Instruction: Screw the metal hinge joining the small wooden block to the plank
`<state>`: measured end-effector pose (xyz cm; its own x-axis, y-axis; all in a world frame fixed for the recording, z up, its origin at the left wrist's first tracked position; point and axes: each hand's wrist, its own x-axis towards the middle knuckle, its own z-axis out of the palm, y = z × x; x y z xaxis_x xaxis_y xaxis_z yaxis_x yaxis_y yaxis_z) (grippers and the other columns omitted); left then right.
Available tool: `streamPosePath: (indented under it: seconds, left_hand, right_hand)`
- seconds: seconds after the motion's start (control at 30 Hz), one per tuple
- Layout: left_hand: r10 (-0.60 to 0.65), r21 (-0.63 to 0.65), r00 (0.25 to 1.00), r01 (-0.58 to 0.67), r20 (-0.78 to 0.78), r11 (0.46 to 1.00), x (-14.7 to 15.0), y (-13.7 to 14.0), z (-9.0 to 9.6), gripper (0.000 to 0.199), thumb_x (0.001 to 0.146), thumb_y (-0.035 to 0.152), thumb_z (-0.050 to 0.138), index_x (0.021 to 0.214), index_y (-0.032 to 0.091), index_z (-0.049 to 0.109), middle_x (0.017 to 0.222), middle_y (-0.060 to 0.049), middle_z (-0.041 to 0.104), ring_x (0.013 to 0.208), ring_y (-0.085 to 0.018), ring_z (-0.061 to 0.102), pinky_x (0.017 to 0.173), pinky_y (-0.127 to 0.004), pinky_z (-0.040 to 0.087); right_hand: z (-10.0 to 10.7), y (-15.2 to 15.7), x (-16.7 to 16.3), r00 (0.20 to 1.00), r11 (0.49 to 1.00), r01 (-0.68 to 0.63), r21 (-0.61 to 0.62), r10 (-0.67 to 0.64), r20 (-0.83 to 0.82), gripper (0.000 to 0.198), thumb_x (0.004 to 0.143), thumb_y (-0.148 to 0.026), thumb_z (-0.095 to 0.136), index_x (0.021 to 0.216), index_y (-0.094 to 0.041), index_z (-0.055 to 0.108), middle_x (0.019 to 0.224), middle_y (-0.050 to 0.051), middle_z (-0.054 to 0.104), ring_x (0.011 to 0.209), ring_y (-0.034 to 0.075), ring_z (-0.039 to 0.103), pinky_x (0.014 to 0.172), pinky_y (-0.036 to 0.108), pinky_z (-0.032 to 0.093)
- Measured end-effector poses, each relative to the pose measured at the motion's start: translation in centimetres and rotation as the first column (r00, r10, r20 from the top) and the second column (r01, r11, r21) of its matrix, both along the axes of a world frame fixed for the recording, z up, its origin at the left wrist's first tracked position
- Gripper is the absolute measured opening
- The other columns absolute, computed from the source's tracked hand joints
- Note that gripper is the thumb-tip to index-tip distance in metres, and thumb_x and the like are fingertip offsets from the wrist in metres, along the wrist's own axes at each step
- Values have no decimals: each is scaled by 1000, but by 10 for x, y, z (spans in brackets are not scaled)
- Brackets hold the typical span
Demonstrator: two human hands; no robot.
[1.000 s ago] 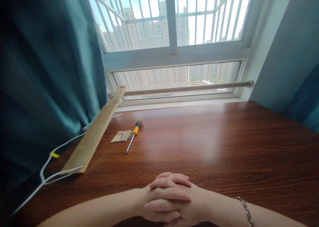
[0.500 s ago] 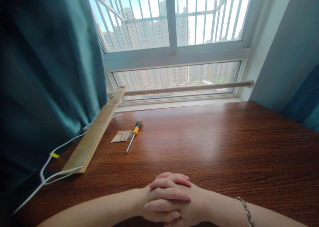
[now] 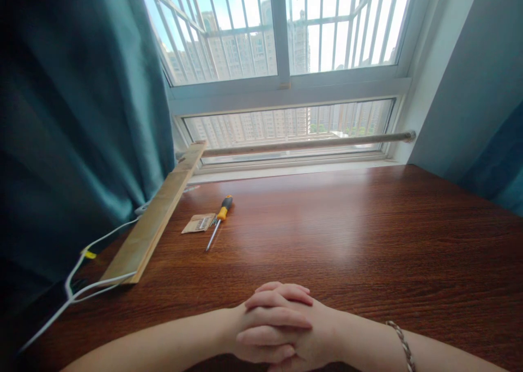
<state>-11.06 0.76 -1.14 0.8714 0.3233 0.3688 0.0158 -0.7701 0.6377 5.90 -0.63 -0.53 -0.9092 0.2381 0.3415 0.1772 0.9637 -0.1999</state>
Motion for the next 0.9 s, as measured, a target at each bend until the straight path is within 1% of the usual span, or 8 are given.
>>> streamPosePath:
  seconds: [0.23,0.33,0.47,0.57,0.63,0.73,0.83,0.9]
  left_hand:
    - [-1,-22,999,0,-42,1000,0,-1,3,47,84,44,45,131,39,47,118,2,63,125,-23,44,106,-38,31]
    - [11,-29,999,-12,-38,999,1,-1,1,47,82,45,47,129,40,48,116,3,64,125,-23,45,105,-38,31]
    - [1,-28,1000,-1,-1,1000,1,0,-1,48,82,44,48,130,40,48,115,3,64,124,-23,46,105,-39,32]
    - [14,-27,999,-15,-32,1000,-1,0,-5,46,81,44,49,127,41,50,115,3,64,123,-22,46,104,-38,32]
    - [1,-10,999,-2,-44,1000,0,2,-12,43,81,45,49,123,39,55,114,2,65,123,-23,46,102,-37,32]
    - [-23,15,999,23,-25,1000,4,5,-27,33,81,45,46,107,36,65,105,2,66,119,-23,48,96,-37,36]
    - [41,25,999,-41,2,999,8,7,-34,27,81,43,47,93,35,69,98,3,65,113,-23,51,87,-37,42]
    - [89,31,995,-90,40,995,8,5,-31,24,79,43,50,94,38,69,100,4,65,110,-24,53,85,-38,44]
  right_hand:
    - [5,-2,0,1000,1000,8,9,-8,-19,64,84,-49,55,141,-28,33,150,5,22,138,22,17,114,41,18]
    - [4,-2,0,1000,1000,15,-12,-15,-13,67,83,-50,57,141,-31,32,149,4,23,138,23,16,114,41,19]
    - [4,-1,2,1000,999,23,-28,-23,-5,68,82,-52,57,141,-33,31,150,3,20,138,23,16,113,41,21]
    - [3,-1,2,1000,1000,19,-21,-19,-4,69,82,-51,57,142,-34,29,151,2,19,138,24,16,113,42,21]
    - [0,-1,1,999,999,39,-18,-39,-2,70,81,-50,58,142,-36,27,152,1,16,138,24,16,112,42,23]
    - [-4,-2,0,998,999,45,9,-45,-34,71,80,-48,58,142,-37,26,153,-1,13,137,25,17,111,42,25]
    - [-7,-2,1,998,999,40,31,-39,-40,68,81,-46,57,142,-38,27,153,-2,10,138,25,16,111,41,25]
    - [-5,-1,2,999,999,49,24,-49,-5,67,82,-45,56,142,-38,27,153,-2,11,138,25,15,111,41,26]
